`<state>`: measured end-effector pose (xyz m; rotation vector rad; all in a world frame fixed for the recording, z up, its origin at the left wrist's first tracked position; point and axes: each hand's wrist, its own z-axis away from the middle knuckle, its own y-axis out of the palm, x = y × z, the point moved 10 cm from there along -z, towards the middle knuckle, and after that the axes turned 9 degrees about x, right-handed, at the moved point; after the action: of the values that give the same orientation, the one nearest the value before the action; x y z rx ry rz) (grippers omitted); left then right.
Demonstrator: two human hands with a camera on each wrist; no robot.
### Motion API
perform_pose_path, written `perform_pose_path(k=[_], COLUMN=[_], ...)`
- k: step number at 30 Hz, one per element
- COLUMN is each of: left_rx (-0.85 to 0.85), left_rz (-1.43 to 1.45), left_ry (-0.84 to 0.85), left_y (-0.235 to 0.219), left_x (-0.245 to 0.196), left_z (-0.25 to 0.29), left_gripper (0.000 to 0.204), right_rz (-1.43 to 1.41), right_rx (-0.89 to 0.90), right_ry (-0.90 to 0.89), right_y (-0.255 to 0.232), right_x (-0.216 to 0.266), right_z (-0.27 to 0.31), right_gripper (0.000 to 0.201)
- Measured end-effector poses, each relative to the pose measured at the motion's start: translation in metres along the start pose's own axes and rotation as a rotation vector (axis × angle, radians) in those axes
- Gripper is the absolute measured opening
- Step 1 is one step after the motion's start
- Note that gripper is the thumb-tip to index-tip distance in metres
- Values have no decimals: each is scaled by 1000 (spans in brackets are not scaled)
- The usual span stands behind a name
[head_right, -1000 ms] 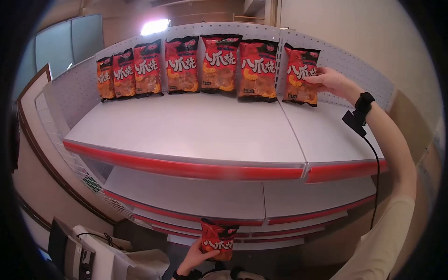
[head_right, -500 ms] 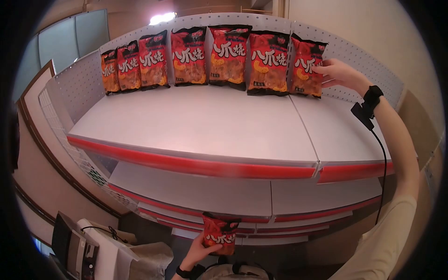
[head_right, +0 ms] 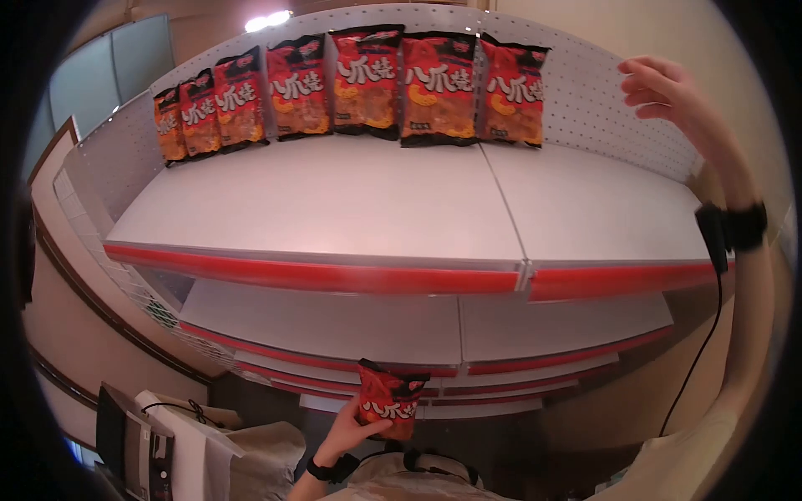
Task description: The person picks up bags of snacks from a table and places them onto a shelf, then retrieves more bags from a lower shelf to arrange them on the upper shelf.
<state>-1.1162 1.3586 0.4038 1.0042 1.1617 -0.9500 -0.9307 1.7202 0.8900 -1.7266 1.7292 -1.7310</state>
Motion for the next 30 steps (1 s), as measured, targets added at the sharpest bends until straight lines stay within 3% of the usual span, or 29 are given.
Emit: perform_pose_path(k=[3,6,7,9,11,13,15,16,17,18,20,23,24,26,29,30], left_rx=[76,195,239,299,358,449,501,532,547,591,649,659,639,625,642,647], left_rz=[-44,-108,-151,-177,-204,-211,-230,-256,-253,-250,-242,-102,-115,-128,-1,-37], left_ry=[8,3,-5,0,6,-16,0,14,13,62,111,97,164,232,111,74], left_y=[14,33,41,54,66,80,93,99,105,115,130,140,139,134,118,110], left_x=[-5,-4,-2,-6,-7,-2,-3,-5,-7,-14,-17,-7,-9,-13,-4,1], left_z=[-12,-30,-34,-41,-49,-55,-62,-65,-69,-71,-72,-73,-73,-71,-64,-63], left_gripper=[56,59,60,61,62,62,61,60,60,59,57,50,49,48,43,40], right_rz=[-145,-279,-260,-269,-79,-238,-471,-514,-628,-264,-588,-632,-629,-478,-400,-604], right_rx=[-172,-173,-139,-81,161,312,344,343,286,485,296,245,238,351,322,230], right_ry=[-76,-144,-181,223,222,371,297,345,293,263,227,390,393,451,413,455], right_y=[-25,5,29,90,162,241,311,340,359,384,380,376,377,386,344,316], right_x=[-3,-18,-18,-41,-60,-98,-117,-124,-116,-121,-94,-105,-112,-136,-129,-106], right_z=[68,164,187,223,243,272,291,300,298,306,291,301,304,322,316,300], right_gripper=[32,36,29,10,20,32,54,61,58,51,50,50,50,46,48,54])
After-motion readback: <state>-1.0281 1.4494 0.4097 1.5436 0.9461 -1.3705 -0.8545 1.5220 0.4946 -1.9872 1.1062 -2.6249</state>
